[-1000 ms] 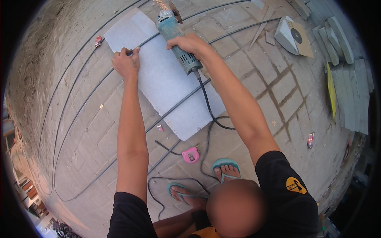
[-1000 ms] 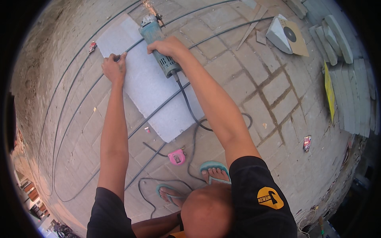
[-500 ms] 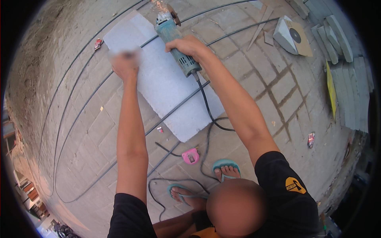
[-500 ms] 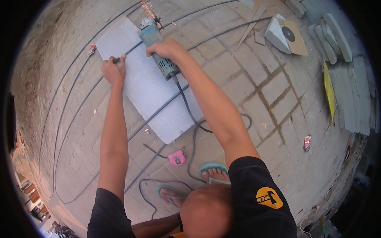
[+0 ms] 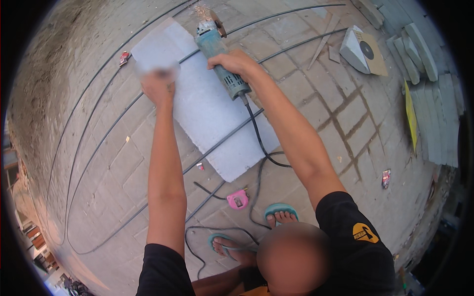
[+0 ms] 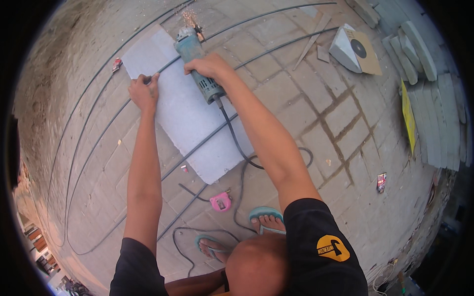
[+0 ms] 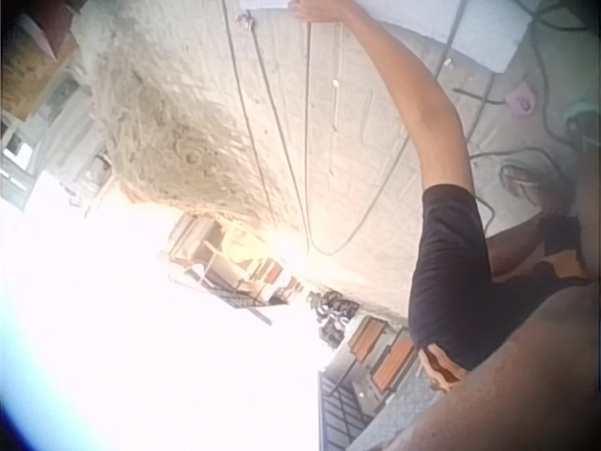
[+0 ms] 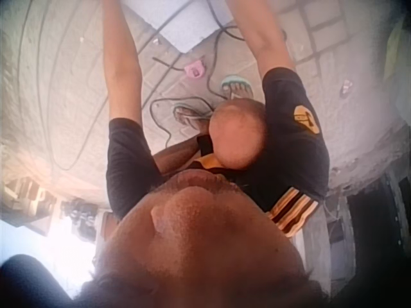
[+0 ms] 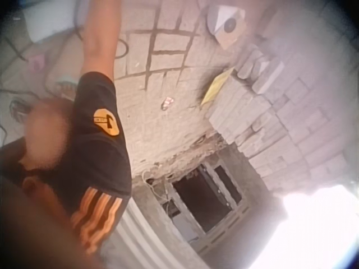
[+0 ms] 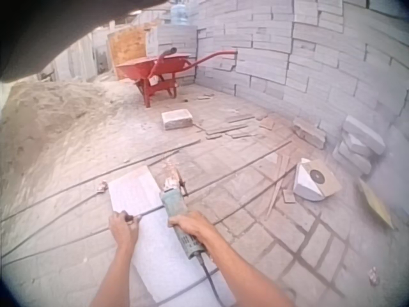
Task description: The person marks several metal rods with a pen and cuts them to size using an angle grinder while squatting on a paved outdoor surface.
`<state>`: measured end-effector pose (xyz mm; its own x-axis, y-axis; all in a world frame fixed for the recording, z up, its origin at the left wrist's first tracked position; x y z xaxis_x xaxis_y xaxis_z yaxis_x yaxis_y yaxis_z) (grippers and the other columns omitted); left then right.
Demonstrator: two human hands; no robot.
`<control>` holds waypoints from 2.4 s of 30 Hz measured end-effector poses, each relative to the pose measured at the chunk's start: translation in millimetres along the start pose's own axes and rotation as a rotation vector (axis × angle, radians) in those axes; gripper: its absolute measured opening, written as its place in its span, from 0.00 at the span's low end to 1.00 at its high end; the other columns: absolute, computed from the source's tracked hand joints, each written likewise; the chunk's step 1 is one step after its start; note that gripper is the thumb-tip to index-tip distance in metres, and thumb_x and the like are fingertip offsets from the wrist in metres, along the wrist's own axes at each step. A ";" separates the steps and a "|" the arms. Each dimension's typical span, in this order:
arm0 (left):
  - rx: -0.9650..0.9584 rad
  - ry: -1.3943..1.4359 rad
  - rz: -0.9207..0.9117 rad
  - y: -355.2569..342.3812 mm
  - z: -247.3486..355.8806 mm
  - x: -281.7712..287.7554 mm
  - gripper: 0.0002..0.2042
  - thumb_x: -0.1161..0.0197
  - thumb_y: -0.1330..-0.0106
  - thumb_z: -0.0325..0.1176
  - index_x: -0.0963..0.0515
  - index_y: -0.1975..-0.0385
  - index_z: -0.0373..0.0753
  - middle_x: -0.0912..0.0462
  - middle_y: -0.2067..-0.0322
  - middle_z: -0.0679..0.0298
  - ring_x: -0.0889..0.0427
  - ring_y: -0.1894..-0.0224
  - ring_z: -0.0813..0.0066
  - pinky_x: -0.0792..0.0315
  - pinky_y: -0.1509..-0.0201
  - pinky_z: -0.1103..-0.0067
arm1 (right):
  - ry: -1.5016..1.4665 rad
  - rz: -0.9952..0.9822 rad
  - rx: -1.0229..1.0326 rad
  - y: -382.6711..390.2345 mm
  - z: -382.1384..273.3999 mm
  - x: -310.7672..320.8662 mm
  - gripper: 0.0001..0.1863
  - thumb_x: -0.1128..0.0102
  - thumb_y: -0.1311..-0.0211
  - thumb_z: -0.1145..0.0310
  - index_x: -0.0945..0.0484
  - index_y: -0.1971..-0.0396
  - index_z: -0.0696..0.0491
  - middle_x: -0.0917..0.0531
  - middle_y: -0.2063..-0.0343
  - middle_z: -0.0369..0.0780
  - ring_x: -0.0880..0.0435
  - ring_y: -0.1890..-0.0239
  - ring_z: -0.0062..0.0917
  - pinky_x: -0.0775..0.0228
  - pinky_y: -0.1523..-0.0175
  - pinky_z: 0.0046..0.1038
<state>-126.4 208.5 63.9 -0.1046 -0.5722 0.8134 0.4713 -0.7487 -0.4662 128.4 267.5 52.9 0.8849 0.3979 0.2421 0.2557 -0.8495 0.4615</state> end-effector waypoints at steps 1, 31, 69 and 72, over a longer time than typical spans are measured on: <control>-0.008 0.001 0.000 0.1 0.6 0.4 0.18 0.28 0.48 0.51 0.15 0.70 0.42 0.20 0.65 0.58 0.24 0.57 0.53 0.30 0.51 0.64 | -0.005 -0.001 0.000 0.1 0.9 -0.3 0.27 0.28 0.63 0.58 0.20 0.68 0.66 0.19 0.70 0.47 0.20 0.73 0.32 0.28 0.70 0.34; 0.019 -0.032 -0.009 -1.2 -4.4 -1.2 0.18 0.27 0.51 0.53 0.16 0.72 0.45 0.21 0.64 0.60 0.25 0.57 0.56 0.31 0.50 0.64 | 0.004 -0.008 -0.024 5.7 3.3 -1.6 0.27 0.28 0.64 0.57 0.20 0.69 0.66 0.19 0.70 0.47 0.20 0.73 0.32 0.28 0.69 0.34; 0.025 -0.007 0.010 0.6 -2.3 2.5 0.17 0.26 0.50 0.51 0.16 0.73 0.43 0.21 0.65 0.60 0.25 0.57 0.57 0.32 0.50 0.65 | 0.017 -0.029 -0.064 1.9 6.8 -1.8 0.28 0.29 0.65 0.56 0.19 0.68 0.65 0.18 0.69 0.48 0.19 0.70 0.33 0.28 0.65 0.33; 0.034 -0.005 0.004 1.1 0.1 1.6 0.17 0.26 0.50 0.51 0.16 0.73 0.44 0.21 0.65 0.60 0.25 0.57 0.57 0.32 0.49 0.65 | 0.016 -0.028 -0.067 1.2 8.0 0.2 0.28 0.29 0.65 0.56 0.19 0.68 0.65 0.18 0.69 0.48 0.19 0.70 0.33 0.28 0.65 0.33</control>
<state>-126.0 206.9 64.7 -0.0985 -0.5731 0.8135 0.5012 -0.7348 -0.4570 132.0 263.8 46.7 0.8712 0.4273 0.2417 0.2535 -0.8131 0.5240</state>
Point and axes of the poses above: each hand's wrist, its own y-axis away from the middle knuckle, its own x-axis out of the back of the hand, z = x × y, the point moved 9 cm from there along -y, towards the middle knuckle
